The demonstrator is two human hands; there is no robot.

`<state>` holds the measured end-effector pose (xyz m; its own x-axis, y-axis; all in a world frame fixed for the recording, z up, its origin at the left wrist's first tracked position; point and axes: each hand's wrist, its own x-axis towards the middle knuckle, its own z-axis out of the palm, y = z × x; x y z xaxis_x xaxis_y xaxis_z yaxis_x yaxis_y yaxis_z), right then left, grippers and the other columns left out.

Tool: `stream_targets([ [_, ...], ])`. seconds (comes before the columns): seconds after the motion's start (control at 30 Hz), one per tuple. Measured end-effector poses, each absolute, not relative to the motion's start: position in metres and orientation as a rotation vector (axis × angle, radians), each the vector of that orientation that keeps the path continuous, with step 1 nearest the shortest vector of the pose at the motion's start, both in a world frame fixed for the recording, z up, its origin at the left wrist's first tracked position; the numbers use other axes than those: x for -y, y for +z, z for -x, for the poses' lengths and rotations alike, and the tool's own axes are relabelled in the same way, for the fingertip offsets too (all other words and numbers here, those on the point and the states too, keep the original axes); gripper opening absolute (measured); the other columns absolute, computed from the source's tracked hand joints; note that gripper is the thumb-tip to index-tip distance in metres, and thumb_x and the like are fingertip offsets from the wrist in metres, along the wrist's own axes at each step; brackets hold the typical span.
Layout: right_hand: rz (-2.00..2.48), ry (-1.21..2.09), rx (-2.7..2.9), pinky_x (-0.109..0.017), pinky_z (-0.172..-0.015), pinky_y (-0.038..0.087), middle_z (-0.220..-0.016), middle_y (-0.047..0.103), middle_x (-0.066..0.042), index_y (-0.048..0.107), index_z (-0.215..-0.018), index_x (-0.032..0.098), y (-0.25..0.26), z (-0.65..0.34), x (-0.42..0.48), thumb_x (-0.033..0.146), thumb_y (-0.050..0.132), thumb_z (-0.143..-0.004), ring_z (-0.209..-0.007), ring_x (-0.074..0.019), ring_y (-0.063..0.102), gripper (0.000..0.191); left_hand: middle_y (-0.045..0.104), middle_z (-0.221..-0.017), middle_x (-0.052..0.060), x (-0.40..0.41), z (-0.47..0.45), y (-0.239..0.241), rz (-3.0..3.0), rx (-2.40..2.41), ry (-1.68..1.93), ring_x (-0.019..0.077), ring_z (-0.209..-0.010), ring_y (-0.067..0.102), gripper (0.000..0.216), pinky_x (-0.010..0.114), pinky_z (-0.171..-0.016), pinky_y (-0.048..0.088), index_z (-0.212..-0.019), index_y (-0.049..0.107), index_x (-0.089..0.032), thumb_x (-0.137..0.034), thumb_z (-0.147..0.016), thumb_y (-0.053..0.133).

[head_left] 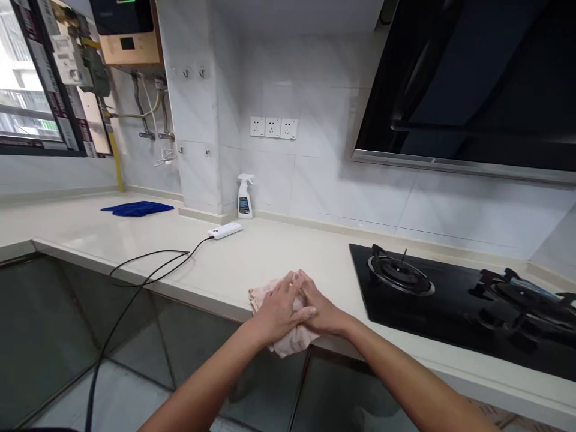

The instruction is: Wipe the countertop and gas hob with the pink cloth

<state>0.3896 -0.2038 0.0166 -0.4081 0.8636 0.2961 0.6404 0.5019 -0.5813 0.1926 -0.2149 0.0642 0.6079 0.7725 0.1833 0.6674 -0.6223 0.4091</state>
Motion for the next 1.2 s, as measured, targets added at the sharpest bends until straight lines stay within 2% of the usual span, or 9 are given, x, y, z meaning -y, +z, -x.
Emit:
stream_targets([
  [0.07, 1.363, 0.465, 2.102, -0.054, -0.130, 0.028, -0.172, 0.029, -0.016, 0.055, -0.152, 0.022, 0.019, -0.424, 0.222, 0.061, 0.063, -0.092, -0.159, -0.0329, 0.031, 0.072, 0.016, -0.178, 0.015, 0.218, -0.203, 0.065, -2.549, -1.229, 0.367, 0.0444, -0.163, 0.017, 0.092, 0.068, -0.125, 0.026, -0.170, 0.022, -0.031, -0.078, -0.094, 0.047],
  [0.17, 1.629, 0.106, 1.970, -0.062, -0.130, 0.023, -0.162, 0.048, -0.012, 0.071, -0.131, 0.026, 0.013, -0.498, 0.258, 0.057, 0.051, -0.099, -0.155, -0.0339, 0.037, 0.049, 0.013, -0.179, 0.015, 0.219, -0.213, 0.060, -2.576, -1.361, 0.227, 0.0519, -0.162, 0.010, 0.099, 0.074, -0.125, 0.017, -0.167, 0.031, -0.033, -0.084, -0.085, 0.055],
  [0.27, 1.808, -0.239, 1.793, -0.066, -0.127, 0.027, -0.159, 0.053, -0.010, 0.075, -0.124, 0.027, -0.007, -0.585, 0.302, 0.059, 0.043, -0.101, -0.154, -0.0363, 0.040, 0.051, 0.012, -0.180, 0.012, 0.207, -0.212, 0.053, -2.565, -1.439, 0.187, 0.0530, -0.162, 0.004, 0.098, 0.078, -0.123, 0.011, -0.162, 0.042, -0.038, -0.093, -0.081, 0.045],
  [0.4, 1.952, -0.308, 1.694, -0.060, -0.122, 0.041, -0.154, 0.058, -0.012, 0.073, -0.131, 0.026, -0.040, -0.661, 0.352, 0.068, 0.035, -0.101, -0.148, -0.0352, 0.049, 0.064, 0.012, -0.180, 0.008, 0.162, -0.212, 0.047, -2.504, -1.521, 0.178, 0.0511, -0.163, 0.003, 0.096, 0.081, -0.120, 0.015, -0.161, 0.041, -0.046, -0.097, -0.080, 0.036],
  [0.57, 2.018, -0.322, 1.868, -0.062, -0.126, 0.033, -0.162, 0.051, -0.004, 0.058, -0.151, 0.034, -0.054, -0.662, 0.369, 0.069, 0.042, -0.101, -0.153, -0.0333, 0.042, 0.062, 0.009, -0.181, 0.007, 0.083, -0.233, 0.051, -2.454, -1.701, 0.137, 0.0484, -0.164, 0.003, 0.097, 0.080, -0.120, 0.017, -0.163, 0.037, -0.044, -0.096, -0.081, 0.032],
  [0.87, 1.932, -0.499, 1.840, -0.063, -0.117, 0.045, -0.152, 0.062, -0.003, 0.066, -0.142, 0.036, -0.048, -0.653, 0.368, 0.064, 0.049, -0.101, -0.144, -0.0347, 0.054, 0.052, 0.009, -0.181, 0.008, -0.018, -0.309, 0.068, -2.394, -1.797, 0.155, 0.0535, -0.162, 0.005, 0.095, 0.084, -0.118, 0.016, -0.163, 0.038, -0.039, -0.090, -0.084, 0.029],
  [1.0, 1.941, -0.504, 1.840, -0.060, -0.116, 0.047, -0.151, 0.063, -0.003, 0.067, -0.140, 0.036, -0.041, -0.650, 0.370, 0.059, 0.049, -0.102, -0.143, -0.0336, 0.055, 0.048, 0.009, -0.181, 0.008, -0.017, -0.375, 0.065, -2.474, -1.640, 0.141, 0.0578, -0.160, 0.007, 0.094, 0.088, -0.115, 0.012, -0.164, 0.035, -0.041, -0.090, -0.085, 0.025],
  [1.1, 1.962, -0.461, 1.842, -0.059, -0.116, 0.046, -0.151, 0.063, -0.003, 0.067, -0.139, 0.035, -0.035, -0.648, 0.370, 0.053, 0.048, -0.102, -0.144, -0.0321, 0.055, 0.046, 0.013, -0.180, 0.003, 0.009, -0.421, 0.057, -2.595, -1.410, 0.105, 0.0530, -0.161, 0.007, 0.083, 0.084, -0.118, 0.012, -0.163, 0.034, -0.046, -0.084, -0.090, 0.027],
  [1.2, 1.972, -0.428, 1.830, -0.058, -0.117, 0.045, -0.151, 0.063, -0.003, 0.068, -0.138, 0.034, -0.033, -0.649, 0.370, 0.050, 0.046, -0.102, -0.143, -0.0312, 0.055, 0.045, 0.014, -0.180, 0.003, 0.047, -0.439, 0.051, -2.694, -1.198, 0.075, 0.0494, -0.162, 0.007, 0.077, 0.082, -0.120, 0.013, -0.163, 0.036, -0.043, -0.078, -0.095, 0.026],
])
